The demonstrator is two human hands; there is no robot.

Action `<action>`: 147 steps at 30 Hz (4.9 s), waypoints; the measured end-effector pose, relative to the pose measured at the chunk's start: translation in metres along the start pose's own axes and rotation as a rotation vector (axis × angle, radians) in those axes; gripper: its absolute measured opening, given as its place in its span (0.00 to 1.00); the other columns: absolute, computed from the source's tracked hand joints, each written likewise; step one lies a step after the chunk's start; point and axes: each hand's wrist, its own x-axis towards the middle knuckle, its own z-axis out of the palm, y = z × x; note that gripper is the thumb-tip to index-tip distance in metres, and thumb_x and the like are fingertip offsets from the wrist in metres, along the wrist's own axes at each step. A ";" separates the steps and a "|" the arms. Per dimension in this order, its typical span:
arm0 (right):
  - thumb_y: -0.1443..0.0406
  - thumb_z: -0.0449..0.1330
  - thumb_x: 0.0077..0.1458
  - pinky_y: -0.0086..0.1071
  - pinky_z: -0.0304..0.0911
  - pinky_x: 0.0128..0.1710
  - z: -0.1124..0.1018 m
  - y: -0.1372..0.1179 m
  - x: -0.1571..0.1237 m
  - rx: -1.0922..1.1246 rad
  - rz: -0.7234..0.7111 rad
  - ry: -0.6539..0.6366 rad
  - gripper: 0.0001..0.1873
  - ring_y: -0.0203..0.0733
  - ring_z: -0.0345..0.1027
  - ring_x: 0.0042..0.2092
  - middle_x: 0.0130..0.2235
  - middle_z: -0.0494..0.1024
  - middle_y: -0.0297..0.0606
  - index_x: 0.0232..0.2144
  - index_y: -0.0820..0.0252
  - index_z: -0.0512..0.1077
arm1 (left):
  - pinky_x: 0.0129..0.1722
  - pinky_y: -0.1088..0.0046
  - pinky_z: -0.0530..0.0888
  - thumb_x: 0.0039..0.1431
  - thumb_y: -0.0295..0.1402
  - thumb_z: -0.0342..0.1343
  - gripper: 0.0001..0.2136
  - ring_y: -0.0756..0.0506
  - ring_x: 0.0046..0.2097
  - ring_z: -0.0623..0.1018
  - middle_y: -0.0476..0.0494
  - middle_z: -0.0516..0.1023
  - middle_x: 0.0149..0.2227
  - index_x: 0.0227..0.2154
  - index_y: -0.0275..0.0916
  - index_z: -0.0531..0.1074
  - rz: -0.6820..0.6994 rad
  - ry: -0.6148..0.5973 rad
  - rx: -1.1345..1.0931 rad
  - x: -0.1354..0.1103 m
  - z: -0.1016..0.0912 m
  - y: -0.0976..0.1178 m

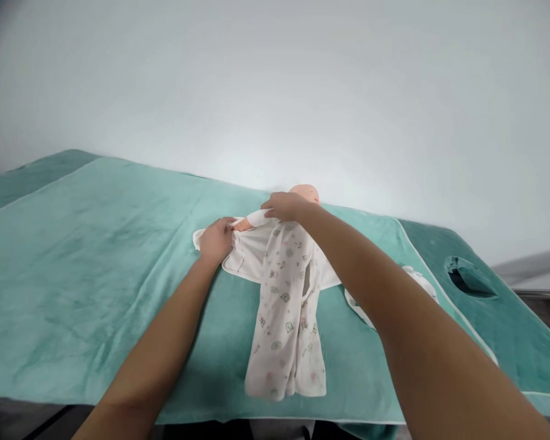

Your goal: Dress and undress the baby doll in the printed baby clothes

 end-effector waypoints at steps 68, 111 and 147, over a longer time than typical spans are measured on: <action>0.49 0.47 0.64 0.41 0.60 0.42 0.212 0.128 -0.158 0.834 0.950 1.124 0.25 0.50 0.68 0.40 0.41 0.78 0.50 0.43 0.62 0.72 | 0.50 0.56 0.68 0.66 0.26 0.49 0.15 0.34 0.54 0.73 0.27 0.73 0.53 0.52 0.33 0.72 0.612 -0.447 0.685 0.036 0.032 0.226; 0.48 0.62 0.55 0.36 0.61 0.45 0.161 0.004 -0.105 1.235 0.248 0.846 0.20 0.42 0.62 0.38 0.31 0.70 0.32 0.24 0.56 0.67 | 0.59 0.64 0.67 0.59 0.41 0.59 0.11 0.44 0.53 0.71 0.42 0.70 0.49 0.39 0.41 0.71 0.163 -0.193 -0.585 -0.026 0.019 0.040; 0.49 0.61 0.49 0.33 0.54 0.37 0.176 -0.050 -0.178 0.994 0.332 0.715 0.22 0.41 0.58 0.32 0.23 0.61 0.29 0.21 0.54 0.57 | 0.44 0.66 0.72 0.55 0.40 0.60 0.20 0.45 0.39 0.74 0.46 0.74 0.39 0.49 0.38 0.69 0.063 -0.194 -0.456 -0.129 -0.003 0.038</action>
